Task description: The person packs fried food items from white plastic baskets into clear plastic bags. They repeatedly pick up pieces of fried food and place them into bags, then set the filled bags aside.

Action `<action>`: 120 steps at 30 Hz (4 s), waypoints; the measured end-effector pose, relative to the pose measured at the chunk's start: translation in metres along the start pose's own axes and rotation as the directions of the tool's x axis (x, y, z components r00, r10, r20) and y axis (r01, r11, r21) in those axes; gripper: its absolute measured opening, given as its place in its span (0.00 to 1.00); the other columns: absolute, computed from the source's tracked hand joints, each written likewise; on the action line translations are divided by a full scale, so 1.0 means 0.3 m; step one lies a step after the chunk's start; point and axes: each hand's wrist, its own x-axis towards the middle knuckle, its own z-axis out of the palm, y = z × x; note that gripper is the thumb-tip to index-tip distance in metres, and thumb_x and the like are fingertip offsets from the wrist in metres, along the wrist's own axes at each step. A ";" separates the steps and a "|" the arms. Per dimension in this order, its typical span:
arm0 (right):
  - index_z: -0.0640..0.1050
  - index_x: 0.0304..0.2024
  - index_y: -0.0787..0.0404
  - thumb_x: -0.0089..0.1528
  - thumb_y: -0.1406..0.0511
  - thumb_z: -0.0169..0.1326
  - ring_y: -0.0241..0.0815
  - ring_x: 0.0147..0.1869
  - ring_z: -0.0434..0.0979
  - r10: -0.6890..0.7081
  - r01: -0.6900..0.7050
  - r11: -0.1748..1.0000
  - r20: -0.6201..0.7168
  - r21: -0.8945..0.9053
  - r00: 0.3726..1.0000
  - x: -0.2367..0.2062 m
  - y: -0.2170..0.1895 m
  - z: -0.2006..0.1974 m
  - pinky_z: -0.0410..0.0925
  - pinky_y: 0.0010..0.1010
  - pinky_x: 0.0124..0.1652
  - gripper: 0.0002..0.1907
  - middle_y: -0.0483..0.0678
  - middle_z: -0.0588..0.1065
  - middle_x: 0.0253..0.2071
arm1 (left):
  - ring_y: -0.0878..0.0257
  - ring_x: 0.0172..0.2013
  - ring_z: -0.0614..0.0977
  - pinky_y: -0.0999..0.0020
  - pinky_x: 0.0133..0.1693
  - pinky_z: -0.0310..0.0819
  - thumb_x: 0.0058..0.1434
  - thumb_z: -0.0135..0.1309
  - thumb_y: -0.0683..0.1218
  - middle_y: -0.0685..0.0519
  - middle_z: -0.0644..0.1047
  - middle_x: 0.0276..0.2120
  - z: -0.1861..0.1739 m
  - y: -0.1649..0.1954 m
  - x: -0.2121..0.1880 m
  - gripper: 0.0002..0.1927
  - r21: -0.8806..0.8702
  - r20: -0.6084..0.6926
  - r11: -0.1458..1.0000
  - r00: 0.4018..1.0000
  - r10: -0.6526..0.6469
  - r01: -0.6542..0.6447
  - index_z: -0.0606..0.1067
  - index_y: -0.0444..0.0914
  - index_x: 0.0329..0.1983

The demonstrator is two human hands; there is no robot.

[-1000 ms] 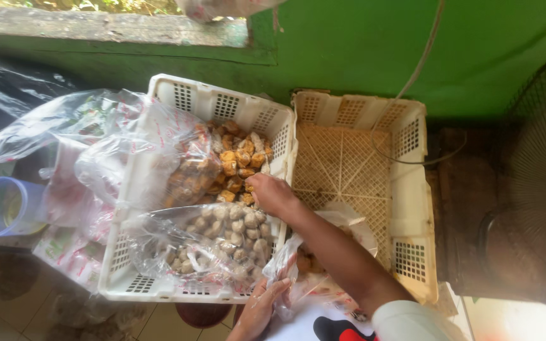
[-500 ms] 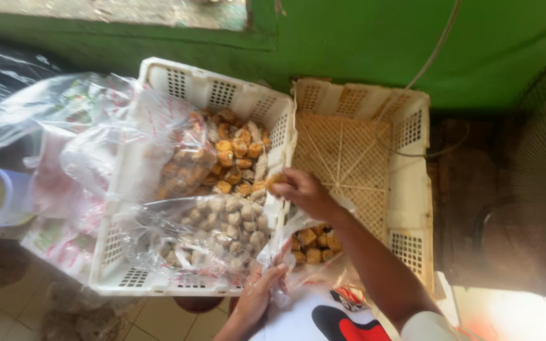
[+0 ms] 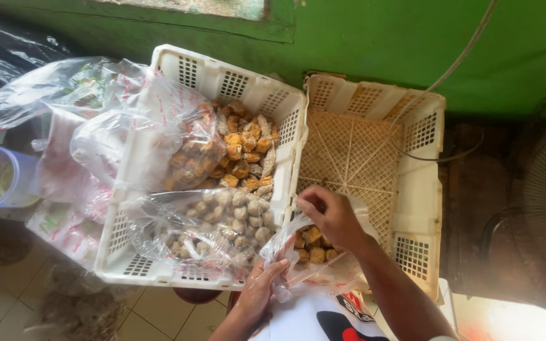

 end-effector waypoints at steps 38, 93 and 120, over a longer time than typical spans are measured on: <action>0.80 0.45 0.57 0.64 0.54 0.54 0.39 0.37 0.80 0.018 0.023 0.991 0.298 -0.133 0.954 -0.079 -0.018 -0.055 0.73 0.36 0.39 0.16 0.47 0.82 0.36 | 0.69 0.29 0.74 0.73 0.32 0.67 0.65 0.55 0.53 0.57 0.73 0.28 -0.025 -0.011 0.027 0.15 0.158 0.048 0.984 0.996 0.081 -0.087 0.75 0.36 0.41; 0.77 0.58 0.44 0.57 0.62 0.58 0.56 0.53 0.77 -0.217 0.427 0.598 0.376 -0.678 0.901 0.493 -0.013 0.343 0.71 0.47 0.50 0.25 0.54 0.76 0.49 | 0.71 0.30 0.72 0.75 0.34 0.66 0.69 0.51 0.53 0.59 0.72 0.27 -0.065 -0.055 0.023 0.14 0.117 0.192 0.972 0.965 0.178 -0.203 0.74 0.40 0.32; 0.75 0.60 0.54 0.67 0.60 0.54 0.42 0.54 0.80 -0.082 0.163 0.888 0.201 -0.430 0.976 0.344 -0.185 0.197 0.74 0.38 0.52 0.19 0.50 0.76 0.58 | 0.70 0.31 0.72 0.74 0.36 0.67 0.66 0.51 0.55 0.58 0.72 0.29 -0.014 0.011 -0.009 0.16 0.040 0.087 0.994 0.991 0.100 -0.104 0.76 0.38 0.41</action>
